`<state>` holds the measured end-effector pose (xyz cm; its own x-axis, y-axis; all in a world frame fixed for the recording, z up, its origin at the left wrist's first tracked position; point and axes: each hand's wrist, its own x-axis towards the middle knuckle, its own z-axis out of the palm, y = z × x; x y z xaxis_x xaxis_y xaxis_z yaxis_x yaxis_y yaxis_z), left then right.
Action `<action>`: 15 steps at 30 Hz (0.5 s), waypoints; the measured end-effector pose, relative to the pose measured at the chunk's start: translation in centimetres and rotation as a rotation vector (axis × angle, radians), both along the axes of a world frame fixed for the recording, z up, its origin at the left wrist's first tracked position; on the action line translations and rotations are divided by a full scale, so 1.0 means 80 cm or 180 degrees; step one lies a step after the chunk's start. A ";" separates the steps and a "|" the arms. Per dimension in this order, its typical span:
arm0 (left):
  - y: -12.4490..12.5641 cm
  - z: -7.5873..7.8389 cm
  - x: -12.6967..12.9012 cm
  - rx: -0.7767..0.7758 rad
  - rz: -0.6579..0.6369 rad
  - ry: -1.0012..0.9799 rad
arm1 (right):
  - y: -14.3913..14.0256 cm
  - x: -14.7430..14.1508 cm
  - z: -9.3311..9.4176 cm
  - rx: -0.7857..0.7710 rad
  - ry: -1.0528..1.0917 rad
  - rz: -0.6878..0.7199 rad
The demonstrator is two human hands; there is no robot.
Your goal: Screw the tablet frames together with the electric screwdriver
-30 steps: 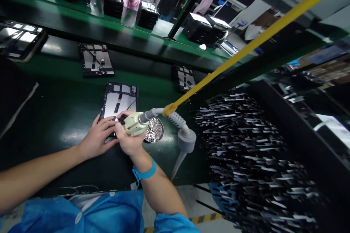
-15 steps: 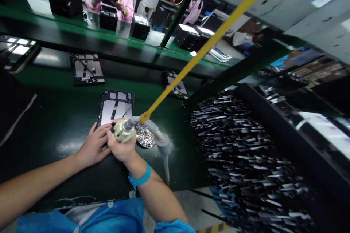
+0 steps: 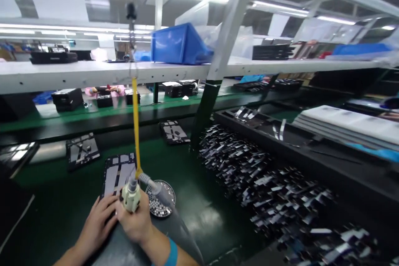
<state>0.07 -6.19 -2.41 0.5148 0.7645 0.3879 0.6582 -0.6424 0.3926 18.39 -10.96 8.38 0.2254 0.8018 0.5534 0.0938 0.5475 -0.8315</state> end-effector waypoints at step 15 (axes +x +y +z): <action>0.229 0.084 -0.027 0.0316 0.2145 -0.0634 | 0.016 0.024 -0.008 -0.0170 -0.0285 -0.0370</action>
